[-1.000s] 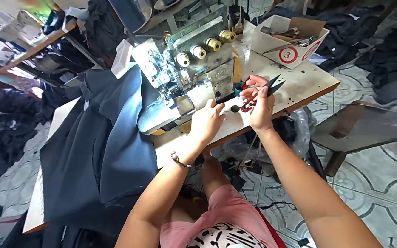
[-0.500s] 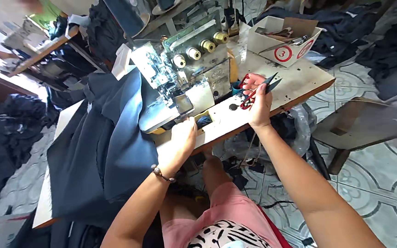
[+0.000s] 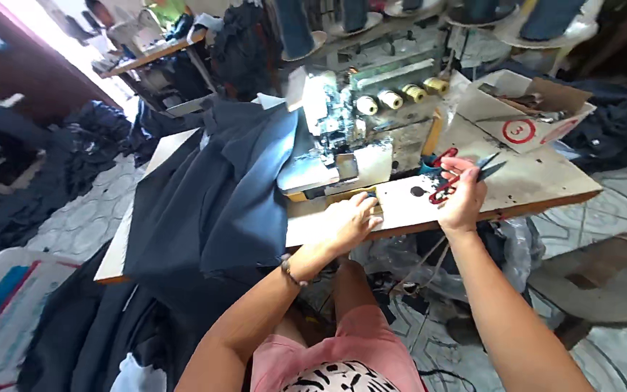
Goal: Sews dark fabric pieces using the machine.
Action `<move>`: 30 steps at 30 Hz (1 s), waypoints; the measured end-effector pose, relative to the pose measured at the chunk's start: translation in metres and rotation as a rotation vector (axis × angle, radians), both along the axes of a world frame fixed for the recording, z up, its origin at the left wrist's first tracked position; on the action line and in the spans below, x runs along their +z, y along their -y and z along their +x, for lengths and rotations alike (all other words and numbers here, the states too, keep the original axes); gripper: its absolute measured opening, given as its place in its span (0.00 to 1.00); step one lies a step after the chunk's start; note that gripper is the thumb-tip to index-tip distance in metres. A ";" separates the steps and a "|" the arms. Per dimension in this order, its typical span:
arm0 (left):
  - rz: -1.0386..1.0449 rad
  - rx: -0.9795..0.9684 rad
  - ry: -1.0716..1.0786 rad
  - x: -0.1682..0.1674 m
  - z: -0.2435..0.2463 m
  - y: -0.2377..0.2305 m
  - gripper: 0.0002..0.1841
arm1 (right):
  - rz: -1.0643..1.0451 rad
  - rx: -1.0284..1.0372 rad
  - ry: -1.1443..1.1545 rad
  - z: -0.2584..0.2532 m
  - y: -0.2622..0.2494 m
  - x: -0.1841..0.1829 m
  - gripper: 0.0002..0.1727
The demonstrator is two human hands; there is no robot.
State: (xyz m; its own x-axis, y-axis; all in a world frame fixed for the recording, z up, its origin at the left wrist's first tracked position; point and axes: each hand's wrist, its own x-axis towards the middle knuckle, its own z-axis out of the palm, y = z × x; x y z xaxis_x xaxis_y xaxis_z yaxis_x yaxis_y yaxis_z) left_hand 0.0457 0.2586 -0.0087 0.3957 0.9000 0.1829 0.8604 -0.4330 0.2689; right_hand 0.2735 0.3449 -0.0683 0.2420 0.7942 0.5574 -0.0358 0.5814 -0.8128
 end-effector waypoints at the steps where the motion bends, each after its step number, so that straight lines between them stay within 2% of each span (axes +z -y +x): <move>1: 0.242 -0.024 0.053 -0.003 -0.012 0.011 0.20 | -0.002 0.002 0.003 0.000 -0.001 -0.002 0.32; 3: 0.666 0.057 0.057 -0.003 -0.050 0.028 0.24 | 0.020 -0.024 0.039 -0.001 -0.002 -0.001 0.30; 4: 0.721 0.150 0.046 -0.001 -0.076 0.034 0.31 | 0.029 -0.047 0.083 -0.002 -0.001 0.000 0.30; 6: 0.552 0.418 -0.020 -0.002 -0.130 0.045 0.50 | 0.067 -0.080 0.195 -0.003 0.002 0.004 0.27; 7: 0.420 0.544 0.003 -0.004 -0.152 0.049 0.52 | 0.091 -0.088 0.238 -0.004 0.004 0.006 0.26; 8: 0.261 0.632 0.075 -0.003 -0.171 0.054 0.45 | 0.107 -0.093 0.267 -0.008 0.010 0.008 0.25; 10: -0.025 0.652 0.197 0.012 -0.195 0.063 0.22 | 0.084 -0.041 0.280 -0.020 0.031 0.016 0.24; 11: -0.174 0.613 0.183 0.029 -0.200 0.061 0.18 | 0.057 0.011 0.277 -0.029 0.047 0.021 0.23; 13: -0.338 0.477 0.101 0.075 -0.211 0.053 0.19 | -0.041 0.160 0.270 -0.051 0.084 0.032 0.20; 14: -0.274 0.439 0.090 0.100 -0.217 0.053 0.19 | -0.100 0.257 0.272 -0.060 0.100 0.035 0.18; 16: 0.014 0.472 0.214 0.154 -0.234 0.058 0.20 | -0.174 0.441 0.336 -0.074 0.126 0.039 0.16; 18: 0.301 0.671 0.552 0.214 -0.231 0.073 0.21 | -0.203 0.558 0.394 -0.082 0.140 0.042 0.14; 20: 0.534 0.721 0.837 0.243 -0.236 0.081 0.23 | -0.257 0.645 0.363 -0.089 0.150 0.043 0.10; 21: 0.514 0.725 0.918 0.242 -0.228 0.086 0.25 | -0.290 0.694 0.331 -0.091 0.154 0.041 0.08; 22: 0.330 0.726 0.915 0.237 -0.210 0.101 0.27 | -0.328 0.748 0.301 -0.093 0.156 0.038 0.08; 24: -0.096 0.578 0.584 0.203 -0.196 0.130 0.26 | -0.412 0.855 0.253 -0.098 0.160 0.033 0.08; 26: -0.224 0.422 0.323 0.182 -0.198 0.129 0.24 | -0.494 0.929 0.224 -0.108 0.159 0.034 0.10; 27: -0.196 0.355 0.313 0.188 -0.210 0.121 0.25 | -0.541 0.957 0.204 -0.114 0.159 0.036 0.11; 28: -0.170 0.297 0.370 0.210 -0.225 0.111 0.27 | -0.586 0.980 0.171 -0.122 0.161 0.040 0.13; 29: -0.129 0.220 0.450 0.242 -0.243 0.093 0.25 | -0.624 0.986 0.132 -0.131 0.164 0.044 0.15; 30: -0.042 0.104 0.581 0.277 -0.260 0.066 0.18 | -0.644 0.979 0.078 -0.142 0.166 0.047 0.15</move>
State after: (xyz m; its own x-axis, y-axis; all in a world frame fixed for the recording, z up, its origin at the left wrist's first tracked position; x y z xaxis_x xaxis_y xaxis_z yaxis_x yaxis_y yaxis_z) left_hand -0.2141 0.1929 0.2687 0.1506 0.9398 0.3066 0.6039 -0.3330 0.7241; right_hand 0.1311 0.1794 -0.0214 -0.6452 0.7635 -0.0291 -0.1762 -0.1857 -0.9667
